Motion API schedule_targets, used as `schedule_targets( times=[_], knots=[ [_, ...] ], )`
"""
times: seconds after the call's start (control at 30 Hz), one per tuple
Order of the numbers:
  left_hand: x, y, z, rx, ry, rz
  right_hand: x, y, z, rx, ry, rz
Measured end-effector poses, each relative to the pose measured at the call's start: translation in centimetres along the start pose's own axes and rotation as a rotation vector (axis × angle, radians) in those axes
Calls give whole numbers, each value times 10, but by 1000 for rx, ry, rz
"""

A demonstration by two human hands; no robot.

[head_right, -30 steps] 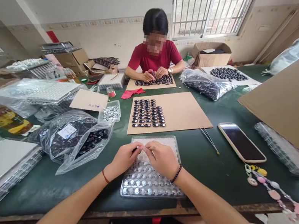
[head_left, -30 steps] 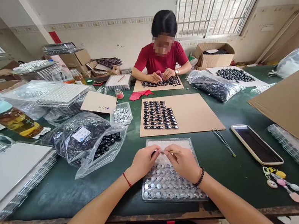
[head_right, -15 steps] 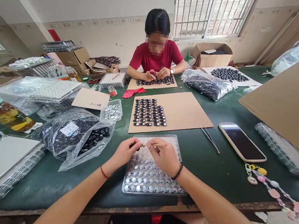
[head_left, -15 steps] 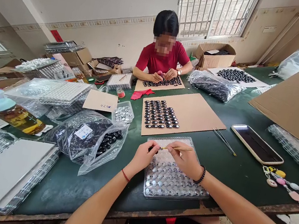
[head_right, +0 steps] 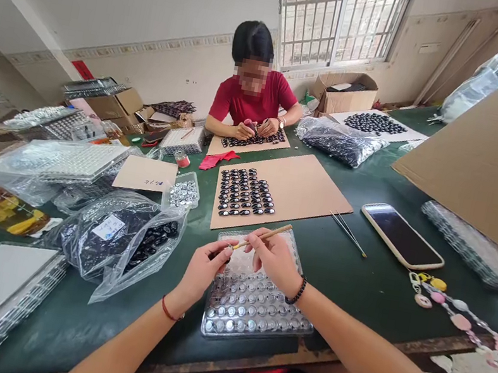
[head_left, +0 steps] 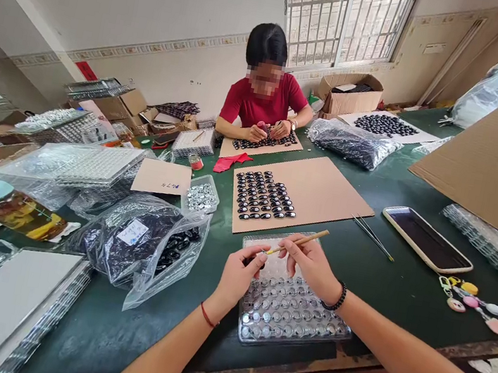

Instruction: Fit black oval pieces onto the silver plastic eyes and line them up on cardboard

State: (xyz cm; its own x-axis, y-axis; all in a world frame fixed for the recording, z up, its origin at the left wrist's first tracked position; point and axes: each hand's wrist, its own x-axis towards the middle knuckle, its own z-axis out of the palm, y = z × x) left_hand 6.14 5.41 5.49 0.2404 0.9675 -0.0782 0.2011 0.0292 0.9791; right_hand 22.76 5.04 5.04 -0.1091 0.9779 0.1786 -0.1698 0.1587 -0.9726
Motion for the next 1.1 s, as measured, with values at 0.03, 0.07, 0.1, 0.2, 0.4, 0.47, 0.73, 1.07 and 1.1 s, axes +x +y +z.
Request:
schedule_targets(
  times=[0.03, 0.07, 0.1, 0.2, 0.4, 0.47, 0.73, 1.07, 1.1],
  knots=[
    [0, 0, 0, -4, 1, -3, -1, 1, 2, 9, -6, 0],
    [-1, 1, 0, -6, 0, -4, -2, 1, 3, 16, -6, -3],
    [-2, 1, 1, -5, -2, -3, -3, 1, 4, 21, -3, -9],
    [-6, 1, 2, 6, 13, 8, -4, -1, 4, 33, 0, -41],
    [6, 7, -14, -81, -29, -48, -2, -7, -11, 38, 139, -166],
    [20, 10, -33, -310, -15, -112, 0, -6, -18, 47, 184, -174],
    [27, -8, -40, -572, 8, -313, -1, -6, -22, -65, 151, -125],
    [2, -3, -17, 303, -121, -5, -17, -11, -8, -497, -175, -329],
    [0, -3, -17, 326, -141, 3, -18, -11, -7, -527, -213, -356]
  ],
)
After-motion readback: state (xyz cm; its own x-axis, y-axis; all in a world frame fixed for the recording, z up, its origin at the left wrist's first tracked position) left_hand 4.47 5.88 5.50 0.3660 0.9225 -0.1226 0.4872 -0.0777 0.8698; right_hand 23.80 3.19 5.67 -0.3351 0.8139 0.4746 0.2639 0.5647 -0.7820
